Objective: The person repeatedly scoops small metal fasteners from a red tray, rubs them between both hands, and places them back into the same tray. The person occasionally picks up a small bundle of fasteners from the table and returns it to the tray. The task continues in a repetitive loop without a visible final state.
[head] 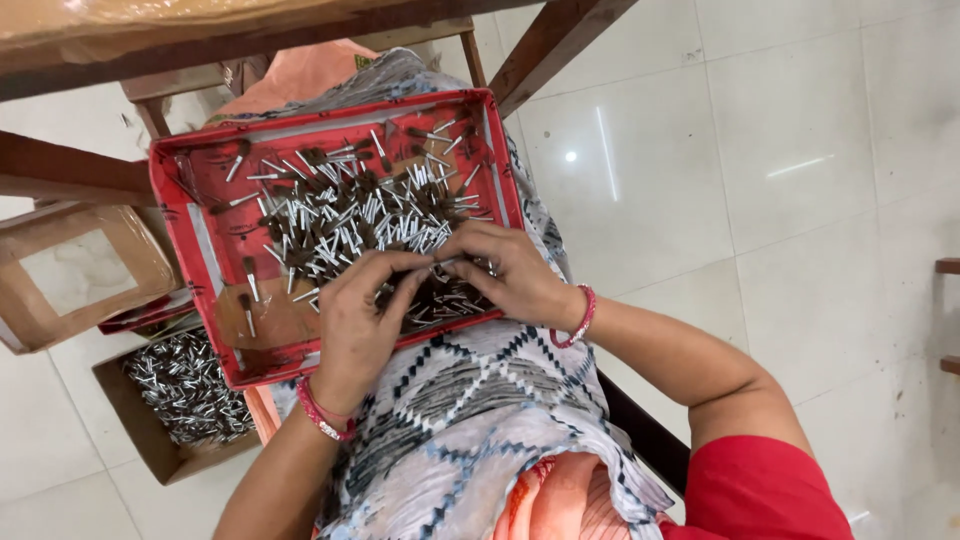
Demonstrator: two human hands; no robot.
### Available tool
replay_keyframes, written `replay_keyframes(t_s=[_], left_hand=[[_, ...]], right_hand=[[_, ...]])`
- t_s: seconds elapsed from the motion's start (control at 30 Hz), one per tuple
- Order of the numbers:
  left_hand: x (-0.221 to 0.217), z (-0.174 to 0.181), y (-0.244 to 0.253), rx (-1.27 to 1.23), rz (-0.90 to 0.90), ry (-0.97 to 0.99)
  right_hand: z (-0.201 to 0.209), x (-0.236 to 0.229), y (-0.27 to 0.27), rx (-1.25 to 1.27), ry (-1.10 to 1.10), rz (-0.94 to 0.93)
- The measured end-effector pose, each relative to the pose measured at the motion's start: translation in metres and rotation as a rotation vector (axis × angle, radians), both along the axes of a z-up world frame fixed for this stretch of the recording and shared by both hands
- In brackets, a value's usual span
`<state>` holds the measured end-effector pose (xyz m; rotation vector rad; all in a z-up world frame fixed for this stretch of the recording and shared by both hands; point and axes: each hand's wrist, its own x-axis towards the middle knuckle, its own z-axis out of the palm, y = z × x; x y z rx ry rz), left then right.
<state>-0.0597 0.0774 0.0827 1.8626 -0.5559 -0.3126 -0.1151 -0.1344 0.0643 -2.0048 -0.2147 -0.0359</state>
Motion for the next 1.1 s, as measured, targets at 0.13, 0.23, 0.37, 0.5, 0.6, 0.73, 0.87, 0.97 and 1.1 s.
replay_keyframes(t_s=[0.13, 0.23, 0.37, 0.5, 0.6, 0.73, 0.87, 0.97, 1.1], left_hand=[[0.008, 0.008, -0.001, 0.026, -0.002, -0.068], [0.010, 0.012, 0.001, 0.002, 0.011, -0.090], [0.010, 0.016, 0.009, 0.120, 0.033, -0.010], [0.013, 0.022, 0.030, 0.107, 0.080, -0.130], [0.018, 0.020, 0.051, 0.143, 0.263, 0.121], [0.016, 0.007, 0.064, 0.155, 0.268, -0.065], [0.012, -0.011, 0.049, 0.272, 0.016, -0.246], [0.005, -0.015, 0.018, 0.236, -0.062, -0.360], [0.000, -0.035, 0.009, 0.263, -0.170, -0.461]], right_hand=[[0.016, 0.017, -0.002, 0.015, 0.021, 0.029], [0.018, 0.023, -0.002, -0.069, 0.027, 0.036], [0.014, 0.029, 0.001, -0.170, 0.016, 0.048], [0.009, 0.027, -0.006, -0.189, -0.026, 0.013], [-0.002, 0.019, -0.019, -0.228, 0.037, -0.020], [-0.013, -0.003, -0.016, -0.355, -0.060, 0.199], [-0.019, -0.014, -0.017, -0.411, -0.005, 0.175], [-0.021, -0.006, -0.018, -0.445, 0.007, 0.039], [-0.027, 0.010, -0.008, -0.452, -0.073, 0.017]])
